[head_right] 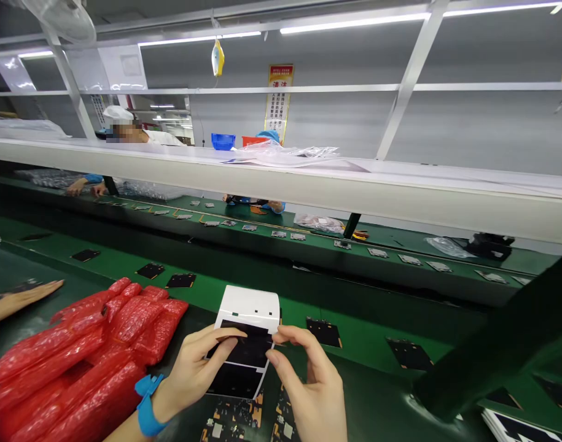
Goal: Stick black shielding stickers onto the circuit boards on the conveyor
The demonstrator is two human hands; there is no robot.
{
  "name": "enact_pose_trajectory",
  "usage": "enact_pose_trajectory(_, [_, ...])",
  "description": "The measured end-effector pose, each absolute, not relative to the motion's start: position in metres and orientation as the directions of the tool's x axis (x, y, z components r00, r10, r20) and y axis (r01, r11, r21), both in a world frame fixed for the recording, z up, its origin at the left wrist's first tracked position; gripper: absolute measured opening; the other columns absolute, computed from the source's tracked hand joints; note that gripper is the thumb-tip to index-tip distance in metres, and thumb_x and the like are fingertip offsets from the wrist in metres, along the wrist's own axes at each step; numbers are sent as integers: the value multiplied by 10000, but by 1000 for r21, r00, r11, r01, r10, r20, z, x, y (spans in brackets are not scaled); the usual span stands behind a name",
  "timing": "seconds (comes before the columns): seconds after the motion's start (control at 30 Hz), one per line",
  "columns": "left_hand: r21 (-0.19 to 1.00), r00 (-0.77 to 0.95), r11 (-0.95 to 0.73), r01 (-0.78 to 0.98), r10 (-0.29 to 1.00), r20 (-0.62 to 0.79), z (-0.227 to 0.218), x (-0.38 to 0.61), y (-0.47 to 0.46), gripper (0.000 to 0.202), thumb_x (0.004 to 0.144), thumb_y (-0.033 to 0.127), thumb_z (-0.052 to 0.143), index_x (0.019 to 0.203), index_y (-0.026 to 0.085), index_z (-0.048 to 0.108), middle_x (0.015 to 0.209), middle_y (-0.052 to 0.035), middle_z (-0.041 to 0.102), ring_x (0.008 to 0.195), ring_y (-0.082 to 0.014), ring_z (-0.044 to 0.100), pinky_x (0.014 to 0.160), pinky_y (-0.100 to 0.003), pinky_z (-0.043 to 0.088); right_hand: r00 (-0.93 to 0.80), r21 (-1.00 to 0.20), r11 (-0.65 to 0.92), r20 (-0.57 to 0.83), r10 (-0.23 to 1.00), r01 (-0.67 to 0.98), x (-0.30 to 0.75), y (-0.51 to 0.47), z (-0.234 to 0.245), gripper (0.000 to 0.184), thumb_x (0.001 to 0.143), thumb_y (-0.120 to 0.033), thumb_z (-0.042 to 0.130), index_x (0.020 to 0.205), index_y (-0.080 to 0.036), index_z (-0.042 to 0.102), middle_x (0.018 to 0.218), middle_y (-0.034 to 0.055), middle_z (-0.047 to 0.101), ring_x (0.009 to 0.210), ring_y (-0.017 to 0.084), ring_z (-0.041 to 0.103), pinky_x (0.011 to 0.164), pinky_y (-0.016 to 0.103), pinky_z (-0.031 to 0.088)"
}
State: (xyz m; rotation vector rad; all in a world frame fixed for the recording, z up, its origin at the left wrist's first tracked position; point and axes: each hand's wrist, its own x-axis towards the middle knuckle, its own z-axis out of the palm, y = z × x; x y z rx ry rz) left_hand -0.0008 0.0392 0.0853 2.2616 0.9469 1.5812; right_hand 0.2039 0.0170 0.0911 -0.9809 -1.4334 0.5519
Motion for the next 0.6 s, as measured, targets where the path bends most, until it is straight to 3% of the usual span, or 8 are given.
enact_pose_trajectory(0.17, [521, 217, -771, 366, 615, 758, 90, -1, 37, 204, 961, 162, 523, 1016, 192, 717, 903, -37, 760, 781, -130, 730, 731, -162, 572, 152, -755, 587, 642, 751, 292, 197, 18, 94, 64, 865, -254, 683, 844, -229, 738, 892, 60, 734, 882, 222, 702, 748, 277, 596])
enact_pose_trajectory(0.27, [527, 238, -766, 369, 626, 743, 88, -1, 38, 224, 968, 194, 522, 1094, 182, 707, 992, -69, 761, 875, -165, 737, 793, -205, 596, 120, -654, 650, 735, 668, 386, 198, 15, 93, 130, 887, -160, 631, 856, -233, 734, 865, 48, 728, 828, 214, 699, 704, 294, 581])
enact_pose_trajectory(0.37, [555, 195, -694, 458, 688, 699, 85, -5, 45, 344, 967, 270, 537, 1289, 178, 613, 1193, -98, 707, 1041, -214, 705, 903, -282, 595, 128, -484, 715, 861, 493, 505, 199, 8, 93, 256, 871, -54, 592, 934, -262, 729, 865, 29, 726, 800, 218, 695, 735, 360, 557])
enact_pose_trajectory(0.5, [589, 46, -575, 568, 737, 675, 88, -23, 54, 391, 948, 294, 577, 1330, 209, 583, 1276, -62, 668, 1139, -225, 662, 951, -286, 574, 298, -464, 607, 884, 359, 645, 214, -1, 98, 260, 849, -59, 649, 959, -286, 713, 893, 44, 698, 805, 256, 680, 736, 426, 534])
enact_pose_trajectory(0.6, [601, -41, -548, 581, 718, 695, 92, -42, 49, 368, 941, 301, 590, 1298, 216, 610, 1264, -48, 676, 1068, -212, 688, 928, -275, 579, 239, -394, 543, 911, 336, 741, 245, -5, 97, 289, 850, -68, 657, 1008, -302, 714, 948, 49, 687, 864, 274, 669, 767, 445, 523])
